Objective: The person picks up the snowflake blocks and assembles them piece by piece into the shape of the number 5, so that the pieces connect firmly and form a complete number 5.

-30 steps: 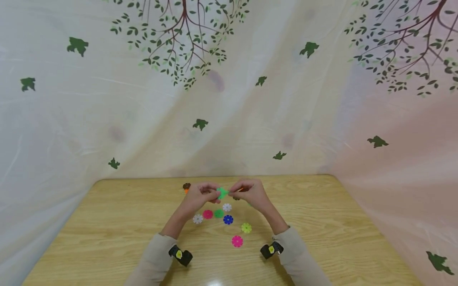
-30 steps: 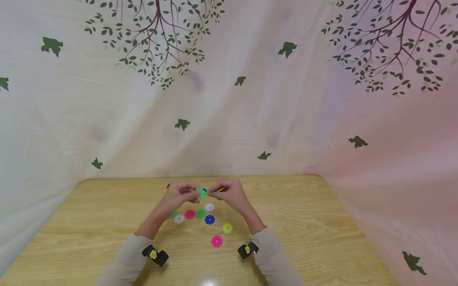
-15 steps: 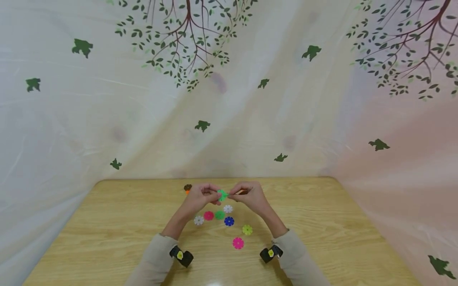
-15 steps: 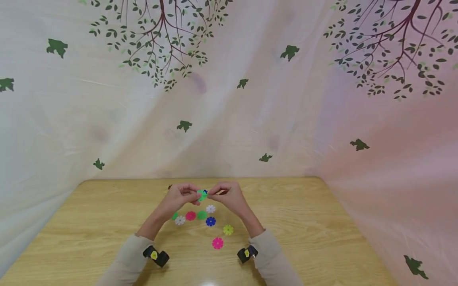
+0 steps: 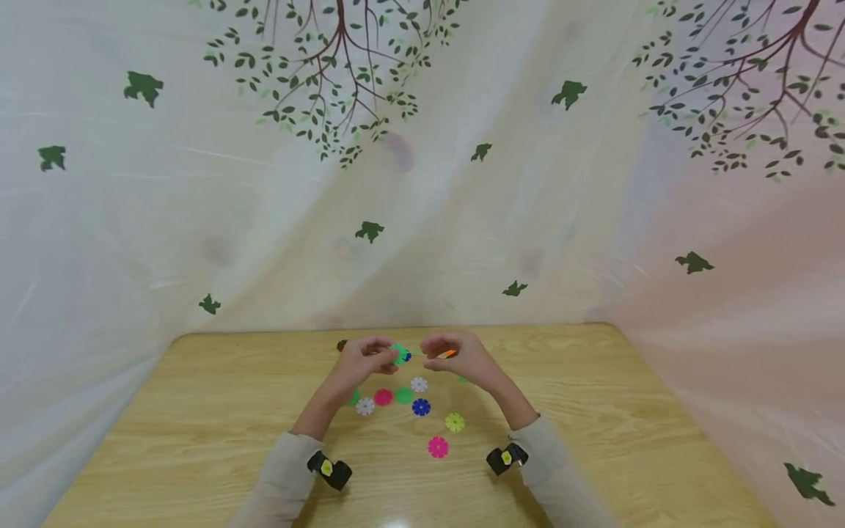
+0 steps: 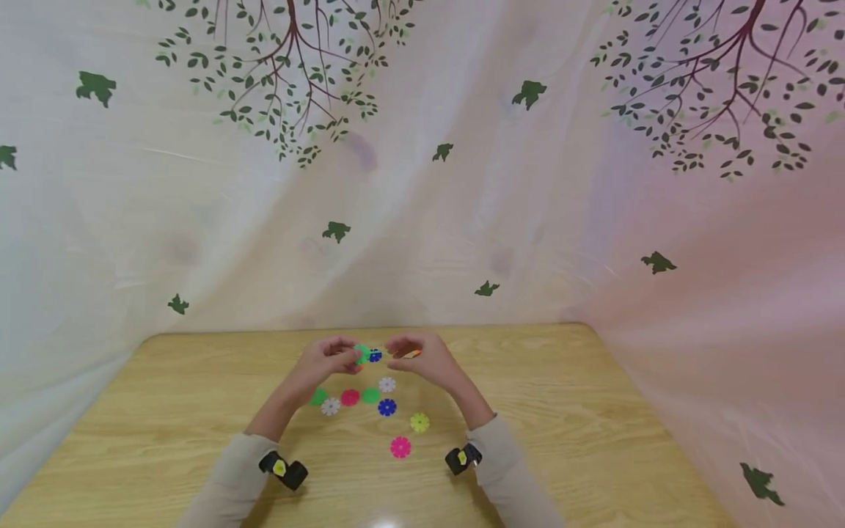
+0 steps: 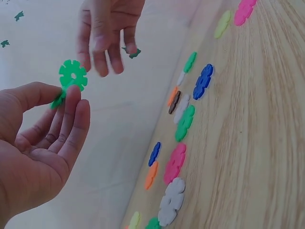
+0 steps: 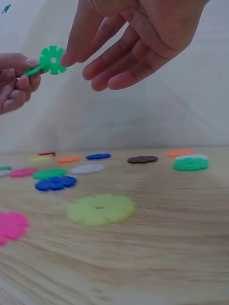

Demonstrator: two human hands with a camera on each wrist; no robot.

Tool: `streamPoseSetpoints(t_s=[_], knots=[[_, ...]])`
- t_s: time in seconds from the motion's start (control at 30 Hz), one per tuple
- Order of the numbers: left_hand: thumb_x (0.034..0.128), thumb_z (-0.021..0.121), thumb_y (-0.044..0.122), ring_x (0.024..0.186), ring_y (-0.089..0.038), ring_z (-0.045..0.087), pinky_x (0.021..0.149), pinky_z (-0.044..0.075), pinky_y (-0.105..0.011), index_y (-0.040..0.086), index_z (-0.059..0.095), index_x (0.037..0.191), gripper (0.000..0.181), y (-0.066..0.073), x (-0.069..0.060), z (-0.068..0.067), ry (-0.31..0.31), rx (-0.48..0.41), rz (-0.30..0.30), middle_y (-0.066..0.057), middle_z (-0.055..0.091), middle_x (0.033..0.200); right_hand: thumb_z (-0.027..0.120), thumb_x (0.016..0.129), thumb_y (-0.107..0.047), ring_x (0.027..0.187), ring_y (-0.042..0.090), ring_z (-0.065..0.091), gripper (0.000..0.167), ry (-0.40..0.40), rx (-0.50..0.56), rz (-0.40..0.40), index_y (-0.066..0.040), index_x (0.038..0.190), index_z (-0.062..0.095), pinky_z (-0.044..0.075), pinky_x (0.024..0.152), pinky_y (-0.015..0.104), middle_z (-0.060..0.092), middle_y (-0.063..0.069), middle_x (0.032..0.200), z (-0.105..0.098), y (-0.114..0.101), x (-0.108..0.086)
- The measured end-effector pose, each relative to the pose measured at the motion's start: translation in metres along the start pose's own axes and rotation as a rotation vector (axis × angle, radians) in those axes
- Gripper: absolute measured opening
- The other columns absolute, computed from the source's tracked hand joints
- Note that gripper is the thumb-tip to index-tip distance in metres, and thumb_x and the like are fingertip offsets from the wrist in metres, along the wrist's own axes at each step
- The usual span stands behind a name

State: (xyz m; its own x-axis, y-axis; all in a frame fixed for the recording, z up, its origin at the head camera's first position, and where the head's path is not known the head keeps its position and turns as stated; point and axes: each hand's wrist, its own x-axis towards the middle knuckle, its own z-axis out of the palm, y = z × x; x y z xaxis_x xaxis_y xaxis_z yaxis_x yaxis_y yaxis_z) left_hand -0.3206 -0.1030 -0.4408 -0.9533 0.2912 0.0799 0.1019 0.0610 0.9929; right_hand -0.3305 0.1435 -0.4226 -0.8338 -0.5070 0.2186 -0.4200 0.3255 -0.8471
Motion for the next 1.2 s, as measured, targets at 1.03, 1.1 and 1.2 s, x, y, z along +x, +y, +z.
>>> streamPoseSetpoints(t_s=[1.03,1.1,1.2], knots=[[0.0999,0.065,0.011,0.085,-0.013,0.071,0.099,0.054,-0.058,-0.009,0.058,0.127,0.035,-0.002,-0.003,-0.007,-0.02,-0.022,-0.005,-0.027,0.067,0.11,0.086,0.076,0.0,0.08,0.007,0.059,0.026,-0.495,-0.248,0.086,-0.006,0.1,0.077,0.053,0.072,0.019,0.069,0.004,0.09,-0.013,0.032,-0.037],[0.1,0.065,0.011,0.084,-0.012,0.071,0.1,0.053,-0.059,-0.008,0.058,0.128,0.035,-0.001,-0.003,-0.006,-0.023,-0.021,-0.004,-0.027,0.068,0.11,0.086,0.076,0.001,0.08,0.008,0.059,0.026,-0.492,-0.245,0.085,-0.005,0.098,0.075,0.053,0.072,0.02,0.07,0.004,0.09,-0.013,0.033,-0.037],[0.0998,0.065,0.011,0.084,-0.012,0.071,0.1,0.052,-0.061,-0.006,0.059,0.127,0.033,0.0,-0.004,-0.005,-0.02,-0.024,-0.004,-0.027,0.067,0.111,0.086,0.076,0.001,0.081,0.009,0.06,0.025,-0.48,-0.246,0.098,-0.007,0.096,0.073,0.053,0.072,0.02,0.07,0.002,0.091,-0.012,0.033,-0.035]])
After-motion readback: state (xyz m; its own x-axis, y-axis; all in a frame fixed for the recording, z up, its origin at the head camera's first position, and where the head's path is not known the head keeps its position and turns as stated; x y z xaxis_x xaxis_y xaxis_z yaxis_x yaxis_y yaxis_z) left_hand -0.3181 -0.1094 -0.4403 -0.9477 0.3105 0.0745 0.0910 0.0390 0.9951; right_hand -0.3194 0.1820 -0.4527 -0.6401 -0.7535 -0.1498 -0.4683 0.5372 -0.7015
